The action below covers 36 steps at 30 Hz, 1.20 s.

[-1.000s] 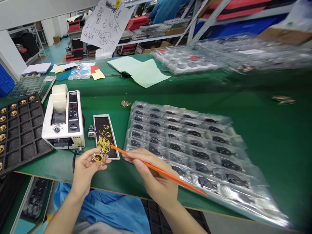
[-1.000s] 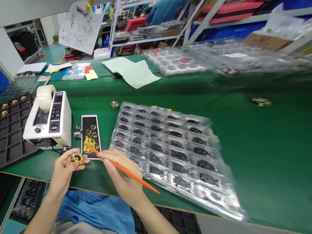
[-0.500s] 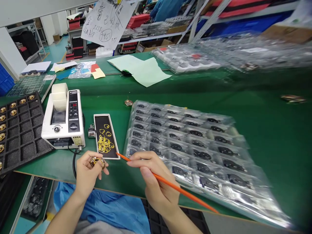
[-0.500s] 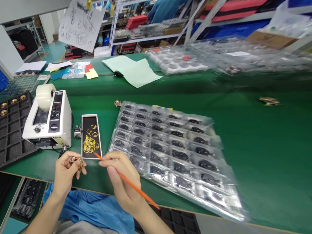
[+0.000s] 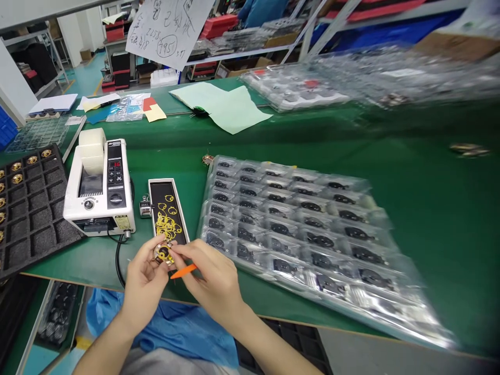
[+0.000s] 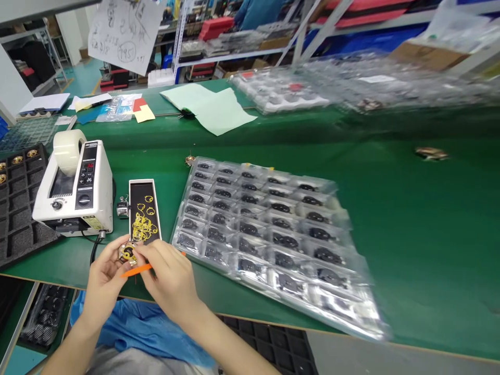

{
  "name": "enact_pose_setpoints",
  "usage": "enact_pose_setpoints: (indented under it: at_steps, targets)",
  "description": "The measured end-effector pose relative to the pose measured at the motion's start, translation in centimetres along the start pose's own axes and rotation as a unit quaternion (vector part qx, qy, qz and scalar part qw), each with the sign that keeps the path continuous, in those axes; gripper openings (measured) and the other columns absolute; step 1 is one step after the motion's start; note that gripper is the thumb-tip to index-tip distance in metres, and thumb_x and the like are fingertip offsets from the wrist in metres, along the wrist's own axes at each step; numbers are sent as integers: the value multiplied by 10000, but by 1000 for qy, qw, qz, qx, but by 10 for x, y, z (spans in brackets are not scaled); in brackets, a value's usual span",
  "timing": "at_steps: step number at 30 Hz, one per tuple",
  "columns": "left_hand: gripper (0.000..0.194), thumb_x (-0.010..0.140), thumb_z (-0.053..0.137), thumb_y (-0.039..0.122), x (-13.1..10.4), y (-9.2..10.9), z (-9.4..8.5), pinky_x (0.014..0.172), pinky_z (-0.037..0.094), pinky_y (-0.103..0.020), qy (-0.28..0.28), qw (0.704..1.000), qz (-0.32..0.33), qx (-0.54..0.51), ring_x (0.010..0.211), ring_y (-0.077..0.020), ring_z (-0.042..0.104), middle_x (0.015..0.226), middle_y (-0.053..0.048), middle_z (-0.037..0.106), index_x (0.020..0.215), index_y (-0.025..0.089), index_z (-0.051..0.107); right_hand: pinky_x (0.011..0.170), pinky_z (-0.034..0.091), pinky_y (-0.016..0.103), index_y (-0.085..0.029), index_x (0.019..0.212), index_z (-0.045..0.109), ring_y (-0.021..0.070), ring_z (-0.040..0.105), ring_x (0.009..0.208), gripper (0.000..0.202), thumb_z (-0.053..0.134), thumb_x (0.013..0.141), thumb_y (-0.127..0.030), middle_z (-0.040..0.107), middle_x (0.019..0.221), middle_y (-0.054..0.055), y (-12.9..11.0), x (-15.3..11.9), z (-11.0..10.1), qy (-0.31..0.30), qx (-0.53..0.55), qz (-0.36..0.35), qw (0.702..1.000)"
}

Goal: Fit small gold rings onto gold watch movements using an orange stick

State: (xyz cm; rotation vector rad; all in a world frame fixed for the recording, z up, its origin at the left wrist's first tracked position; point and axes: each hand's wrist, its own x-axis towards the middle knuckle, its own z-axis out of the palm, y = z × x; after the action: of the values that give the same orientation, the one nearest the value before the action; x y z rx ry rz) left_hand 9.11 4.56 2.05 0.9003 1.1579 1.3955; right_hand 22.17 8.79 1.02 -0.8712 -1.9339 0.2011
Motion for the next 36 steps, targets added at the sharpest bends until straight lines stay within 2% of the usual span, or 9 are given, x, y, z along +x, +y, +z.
enact_pose_setpoints:
  at_steps: [7, 12, 17, 21, 23, 26, 29, 31, 36]
  targets:
    - [416, 906, 502, 120, -10, -6, -2, 993, 521, -286, -19, 991, 50, 121, 1187, -205, 636, 1305, -65, 668, 1288, 243, 609, 584, 494, 253, -180, 910, 598, 148, 614, 633, 106, 566, 901, -79, 671, 726, 42, -7, 0, -1, 17, -20, 11, 1000]
    - [518, 884, 470, 51, -15, -9, -5, 1067, 465, -314, -42, 971, 112, 209, 1268, -211, 575, 1383, -59, 611, 1351, 253, 564, 557, 467, 238, -183, 893, 587, 139, 588, 604, 106, 533, 909, -93, 634, 692, 25, -5, 4, 0, 0, -6, 11, 1000]
    - [432, 878, 538, 103, -12, -9, -6, 1069, 458, -333, 2, 982, 59, 179, 1233, -242, 603, 1323, -48, 656, 1268, 259, 642, 497, 401, 216, -206, 761, 534, 108, 514, 526, 151, 526, 862, -93, 562, 625, -19, -3, 7, -1, -25, 79, 7, 997]
    - [386, 908, 533, 170, -6, -15, -11, 1063, 465, -335, 44, 989, 27, 141, 1267, -246, 577, 1350, -64, 634, 1279, 231, 618, 454, 365, 188, -208, 679, 499, 83, 471, 485, 166, 518, 820, -121, 503, 590, -45, 4, 10, -11, -97, 216, 88, 968]
    - [381, 915, 535, 199, -3, -17, -15, 1044, 486, -339, 58, 991, 10, 117, 1273, -249, 573, 1343, -78, 637, 1290, 217, 597, 461, 359, 199, -204, 672, 524, 94, 486, 490, 156, 517, 816, -145, 529, 587, -34, 15, 14, -15, -101, 177, 134, 970]
    - [375, 913, 567, 250, -1, -19, -19, 1030, 501, -341, 72, 994, -6, 79, 1242, -246, 600, 1322, -88, 651, 1285, 208, 586, 484, 354, 228, -203, 663, 562, 128, 530, 505, 152, 544, 812, -177, 596, 580, -13, 37, 19, -17, -136, 27, 182, 973]
    - [373, 885, 625, 303, 0, -15, -22, 999, 527, -356, 62, 997, -28, 47, 1178, -249, 645, 1276, -102, 680, 1243, 201, 607, 530, 391, 248, -208, 751, 630, 162, 614, 582, 141, 517, 826, -166, 696, 692, 11, 53, 19, -23, -209, -46, 174, 961]
    - [380, 859, 659, 324, 0, -12, -24, 971, 545, -374, 58, 997, -43, 19, 1136, -262, 671, 1228, -116, 706, 1213, 191, 622, 580, 432, 256, -212, 850, 663, 173, 664, 670, 199, 479, 833, -141, 737, 808, 18, 61, 18, -34, -224, -56, 160, 960]
    - [380, 805, 701, 304, 2, -6, -36, 885, 576, -359, 86, 992, -83, -32, 1056, -283, 710, 1150, -125, 741, 1161, 181, 655, 551, 415, 260, -203, 894, 700, 185, 646, 632, 185, 542, 802, -177, 738, 821, 42, 108, 21, -87, -122, -212, 213, 946]
